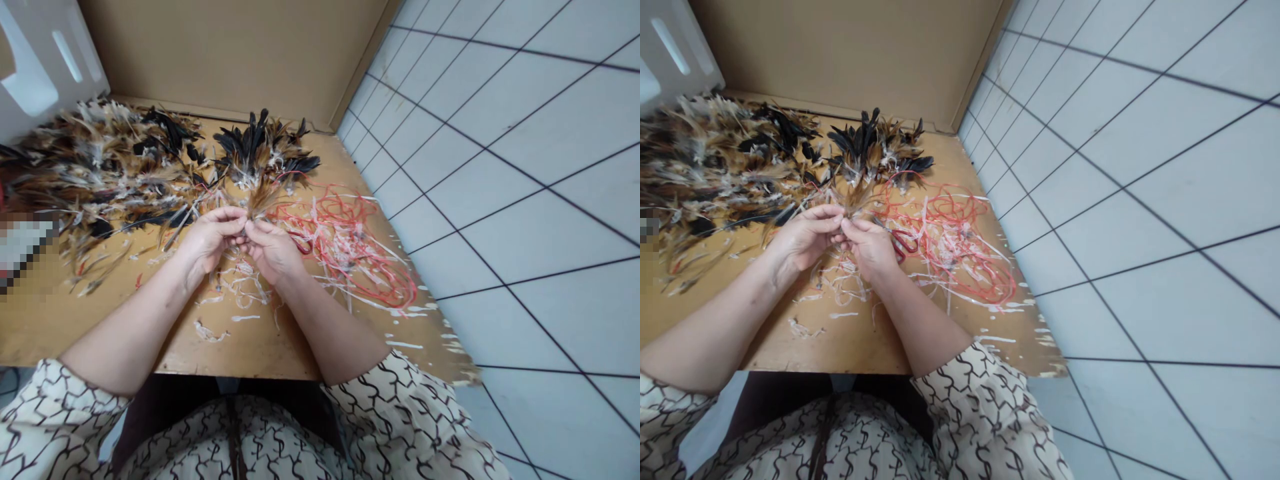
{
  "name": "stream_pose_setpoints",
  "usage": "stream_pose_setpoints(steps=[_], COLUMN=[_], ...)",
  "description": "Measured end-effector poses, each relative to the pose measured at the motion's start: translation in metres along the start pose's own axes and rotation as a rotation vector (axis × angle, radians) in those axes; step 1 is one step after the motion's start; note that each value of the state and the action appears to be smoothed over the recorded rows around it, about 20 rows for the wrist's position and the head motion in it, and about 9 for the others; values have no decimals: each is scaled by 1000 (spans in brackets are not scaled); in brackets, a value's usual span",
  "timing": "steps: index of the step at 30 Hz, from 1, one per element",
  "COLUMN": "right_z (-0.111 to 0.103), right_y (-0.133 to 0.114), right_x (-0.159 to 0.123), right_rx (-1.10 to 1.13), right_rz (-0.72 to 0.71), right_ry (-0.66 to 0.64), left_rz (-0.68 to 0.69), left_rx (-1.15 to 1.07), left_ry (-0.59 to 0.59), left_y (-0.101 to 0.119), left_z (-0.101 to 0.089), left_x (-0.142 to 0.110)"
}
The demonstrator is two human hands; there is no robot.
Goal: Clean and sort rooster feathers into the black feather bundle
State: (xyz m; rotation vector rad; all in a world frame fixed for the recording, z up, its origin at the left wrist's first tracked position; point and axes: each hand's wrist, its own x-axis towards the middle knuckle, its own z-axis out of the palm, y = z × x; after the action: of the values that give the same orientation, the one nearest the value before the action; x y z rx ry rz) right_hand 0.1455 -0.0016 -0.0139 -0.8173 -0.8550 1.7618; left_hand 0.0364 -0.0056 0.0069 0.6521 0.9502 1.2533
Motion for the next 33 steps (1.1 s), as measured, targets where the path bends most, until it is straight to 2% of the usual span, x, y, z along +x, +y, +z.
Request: stream_pose_setpoints(steps=[3, 6, 8, 10, 12, 14, 19, 22, 26, 30, 33], right_z=[1, 1, 1, -1, -3, -4, -4, -3, -3, -5, -5], right_y=[0, -3, -7, -11, -14, -15, -12, -11, -10, -9, -9], right_x=[0, 0, 0, 0, 1, 2, 3, 2, 2, 3, 4], right_rx=[18, 15, 7, 4, 4, -3, -30, -41, -51, -68, -100], right_rz=[-6, -19, -33, -40, -38, -35, -28, -16, 11, 5, -35], right_ry=[-8, 2, 30, 71, 114, 145, 156, 149, 138, 129, 151], left_rz=[-14, 34, 107, 220, 318, 341, 328, 391, 433, 452, 470], left_rx=[-8, 74, 132, 188, 316, 503, 1022, 1188, 1119, 1003, 1018], left_ry=[-23, -43, -7, 102, 205, 253, 230, 191, 135, 164, 181], left_y=[-1, 1, 7, 13, 18, 20, 10, 1, -3, 5, 14], left_z=[2, 0, -6, -15, -24, -31, -38, -39, -39, -37, -34], left_x=[-1, 0, 3, 7, 12, 17, 21, 23, 26, 24, 17])
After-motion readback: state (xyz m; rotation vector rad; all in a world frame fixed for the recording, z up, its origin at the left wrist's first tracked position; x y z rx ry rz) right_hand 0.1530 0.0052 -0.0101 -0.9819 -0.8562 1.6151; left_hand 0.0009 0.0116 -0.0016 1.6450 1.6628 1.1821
